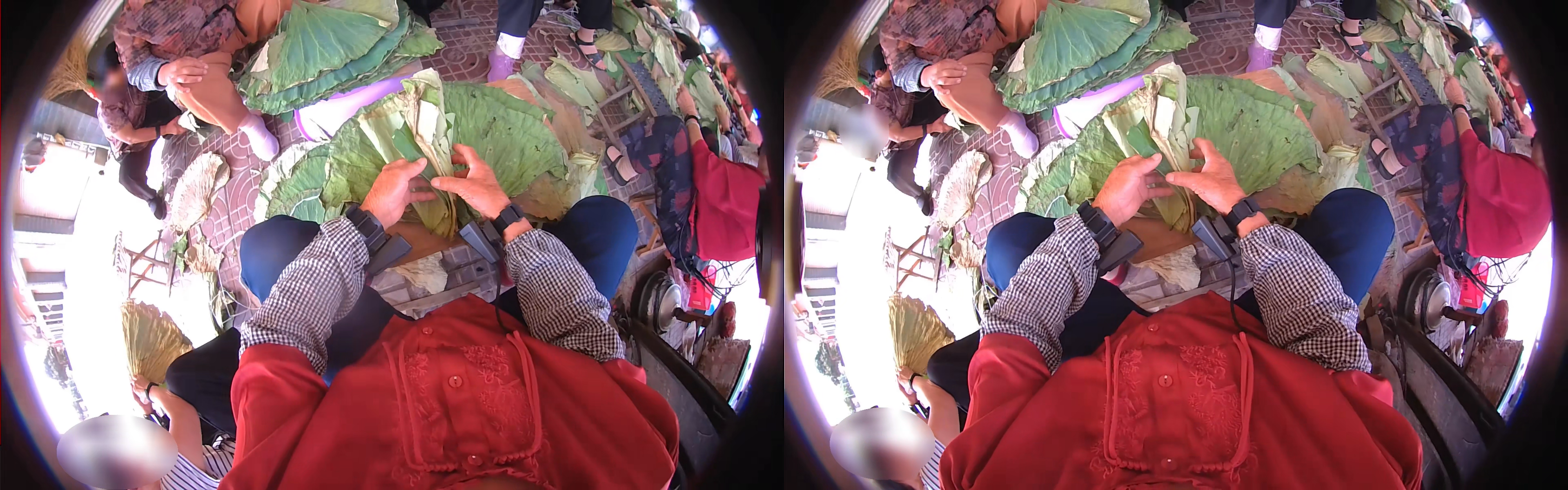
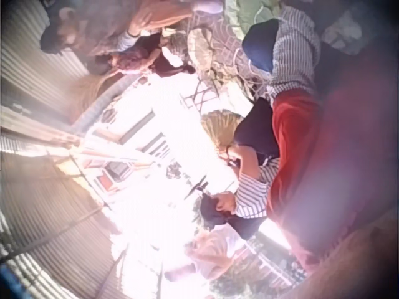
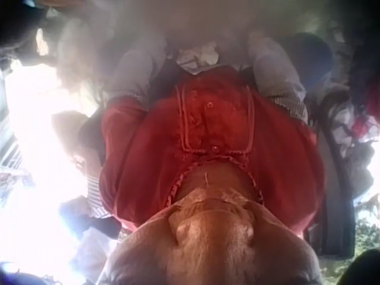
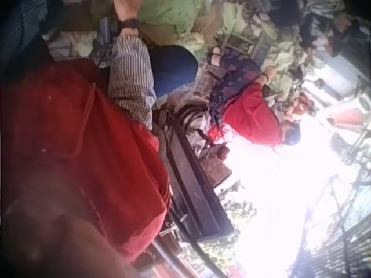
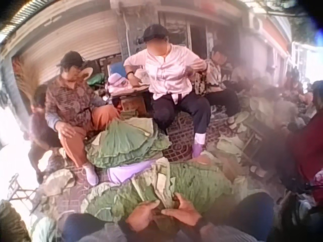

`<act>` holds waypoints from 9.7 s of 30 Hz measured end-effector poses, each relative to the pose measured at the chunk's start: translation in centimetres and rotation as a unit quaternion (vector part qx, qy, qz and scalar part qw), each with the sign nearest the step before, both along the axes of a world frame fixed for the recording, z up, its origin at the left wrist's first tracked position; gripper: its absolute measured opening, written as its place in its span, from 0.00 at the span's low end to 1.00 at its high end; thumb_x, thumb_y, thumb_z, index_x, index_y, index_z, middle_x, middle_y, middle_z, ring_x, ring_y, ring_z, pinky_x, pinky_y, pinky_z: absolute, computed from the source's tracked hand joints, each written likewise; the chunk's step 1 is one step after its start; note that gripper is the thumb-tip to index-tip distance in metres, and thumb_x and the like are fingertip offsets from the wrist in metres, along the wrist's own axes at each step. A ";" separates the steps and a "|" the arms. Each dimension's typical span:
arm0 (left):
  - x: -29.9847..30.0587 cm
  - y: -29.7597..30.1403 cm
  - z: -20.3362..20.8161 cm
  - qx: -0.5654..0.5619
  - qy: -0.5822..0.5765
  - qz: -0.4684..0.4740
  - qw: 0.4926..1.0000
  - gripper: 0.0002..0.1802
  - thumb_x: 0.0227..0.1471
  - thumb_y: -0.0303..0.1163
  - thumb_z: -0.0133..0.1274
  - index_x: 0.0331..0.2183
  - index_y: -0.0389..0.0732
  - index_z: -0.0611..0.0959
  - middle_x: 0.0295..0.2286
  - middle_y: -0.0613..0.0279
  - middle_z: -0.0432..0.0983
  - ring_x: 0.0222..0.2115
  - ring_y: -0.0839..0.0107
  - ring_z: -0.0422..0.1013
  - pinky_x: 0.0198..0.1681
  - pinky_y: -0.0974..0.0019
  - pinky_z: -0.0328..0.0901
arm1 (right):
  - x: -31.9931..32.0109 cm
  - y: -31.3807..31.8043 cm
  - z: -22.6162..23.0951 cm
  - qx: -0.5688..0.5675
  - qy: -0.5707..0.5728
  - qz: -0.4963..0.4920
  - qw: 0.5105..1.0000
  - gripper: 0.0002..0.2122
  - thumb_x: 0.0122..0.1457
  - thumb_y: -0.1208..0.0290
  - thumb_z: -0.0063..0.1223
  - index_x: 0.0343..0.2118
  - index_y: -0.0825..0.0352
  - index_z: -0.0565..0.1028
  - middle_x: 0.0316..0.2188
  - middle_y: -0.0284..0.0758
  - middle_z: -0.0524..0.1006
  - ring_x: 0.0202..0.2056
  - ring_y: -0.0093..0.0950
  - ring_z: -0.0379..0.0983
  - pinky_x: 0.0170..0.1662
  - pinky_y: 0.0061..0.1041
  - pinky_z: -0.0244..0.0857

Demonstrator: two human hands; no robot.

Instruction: Stacking, folding, and tying large green lotus leaves into bundles.

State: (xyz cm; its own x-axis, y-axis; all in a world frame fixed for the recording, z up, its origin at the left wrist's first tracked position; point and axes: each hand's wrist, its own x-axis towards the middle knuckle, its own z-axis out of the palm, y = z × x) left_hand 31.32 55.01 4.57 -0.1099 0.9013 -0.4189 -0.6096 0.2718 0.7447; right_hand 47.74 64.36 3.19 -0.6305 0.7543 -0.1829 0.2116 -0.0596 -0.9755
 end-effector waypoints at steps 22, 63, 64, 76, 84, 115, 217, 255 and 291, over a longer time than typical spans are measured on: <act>-0.9 -1.4 -0.4 -0.057 0.044 0.109 0.991 0.14 0.51 0.30 0.48 0.40 0.35 0.72 0.38 0.54 0.74 0.34 0.59 0.73 0.39 0.52 0.69 | 2.6 1.4 -2.3 -0.102 -0.020 -0.088 0.991 0.15 0.53 0.71 0.53 0.44 0.68 0.71 0.33 0.34 0.75 0.31 0.24 0.71 0.30 0.23 0.67; -1.7 -4.4 -2.8 -0.252 0.034 -0.013 0.967 0.25 0.53 0.40 0.53 0.43 0.29 0.68 0.38 0.42 0.73 0.36 0.52 0.75 0.37 0.55 0.72 | 9.4 6.8 -3.5 0.193 -0.291 -0.243 0.905 0.22 0.44 0.58 0.60 0.38 0.70 0.75 0.35 0.48 0.78 0.40 0.44 0.74 0.44 0.38 0.66; -1.5 -4.3 -2.5 -0.290 0.038 -0.050 0.955 0.25 0.53 0.43 0.53 0.42 0.31 0.69 0.37 0.42 0.75 0.34 0.54 0.76 0.35 0.56 0.73 | 9.7 6.4 -2.6 0.262 -0.325 -0.249 0.874 0.21 0.44 0.58 0.59 0.37 0.69 0.75 0.35 0.47 0.78 0.41 0.46 0.74 0.44 0.40 0.66; 1.2 -1.3 3.5 0.049 0.037 -0.095 0.994 0.12 0.56 0.37 0.52 0.34 0.37 0.76 0.31 0.54 0.78 0.32 0.65 0.76 0.39 0.65 0.71 | 8.5 5.5 0.3 0.249 -0.172 -0.290 0.908 0.09 0.46 0.69 0.59 0.29 0.66 0.76 0.27 0.39 0.78 0.29 0.34 0.75 0.34 0.31 0.68; 4.1 2.0 1.3 0.071 0.009 -0.045 0.996 0.16 0.56 0.38 0.54 0.41 0.40 0.73 0.40 0.59 0.71 0.44 0.64 0.70 0.48 0.57 0.66 | 1.8 -0.6 2.1 0.351 0.068 -0.104 0.928 0.08 0.49 0.78 0.56 0.34 0.69 0.75 0.32 0.37 0.78 0.31 0.27 0.74 0.35 0.26 0.68; 4.0 4.2 1.1 0.016 0.091 0.020 0.996 0.13 0.59 0.38 0.46 0.33 0.36 0.73 0.30 0.53 0.76 0.28 0.63 0.75 0.32 0.64 0.72 | 2.2 1.2 1.8 0.223 -0.015 -0.102 0.969 0.09 0.48 0.75 0.60 0.33 0.67 0.75 0.28 0.33 0.77 0.25 0.23 0.72 0.30 0.24 0.68; 1.6 0.5 -2.4 -0.100 0.796 -0.181 0.569 0.52 0.46 0.66 0.48 0.63 0.45 0.53 0.63 0.39 0.36 0.62 0.32 0.32 0.59 0.30 0.29 | 4.5 3.9 -3.3 0.364 -0.442 -0.001 0.820 0.40 0.54 0.43 0.49 0.63 0.64 0.53 0.66 0.41 0.46 0.66 0.47 0.34 0.65 0.51 0.29; -2.6 5.5 -5.1 -0.061 0.783 -0.197 0.587 0.51 0.44 0.73 0.41 0.64 0.56 0.53 0.65 0.55 0.38 0.64 0.42 0.28 0.58 0.26 0.23 | 3.2 11.3 -5.4 0.392 -0.470 0.154 0.775 0.36 0.56 0.50 0.48 0.66 0.47 0.47 0.68 0.30 0.41 0.67 0.44 0.32 0.63 0.57 0.32; -3.1 -3.2 -6.8 -0.117 0.792 -0.167 0.576 0.58 0.41 0.76 0.42 0.64 0.56 0.46 0.64 0.49 0.29 0.63 0.35 0.27 0.60 0.30 0.31 | 7.4 5.3 -5.9 0.342 -0.495 0.057 0.796 0.40 0.55 0.36 0.39 0.66 0.52 0.45 0.67 0.40 0.40 0.66 0.53 0.29 0.64 0.54 0.25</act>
State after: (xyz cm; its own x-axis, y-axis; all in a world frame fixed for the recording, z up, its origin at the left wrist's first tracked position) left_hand 28.19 51.84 -2.19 -0.3569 0.9226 -0.1466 0.8989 0.3819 0.2147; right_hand 55.14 69.62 -2.66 -0.5039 0.8395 -0.2031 0.8638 0.4889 -0.1220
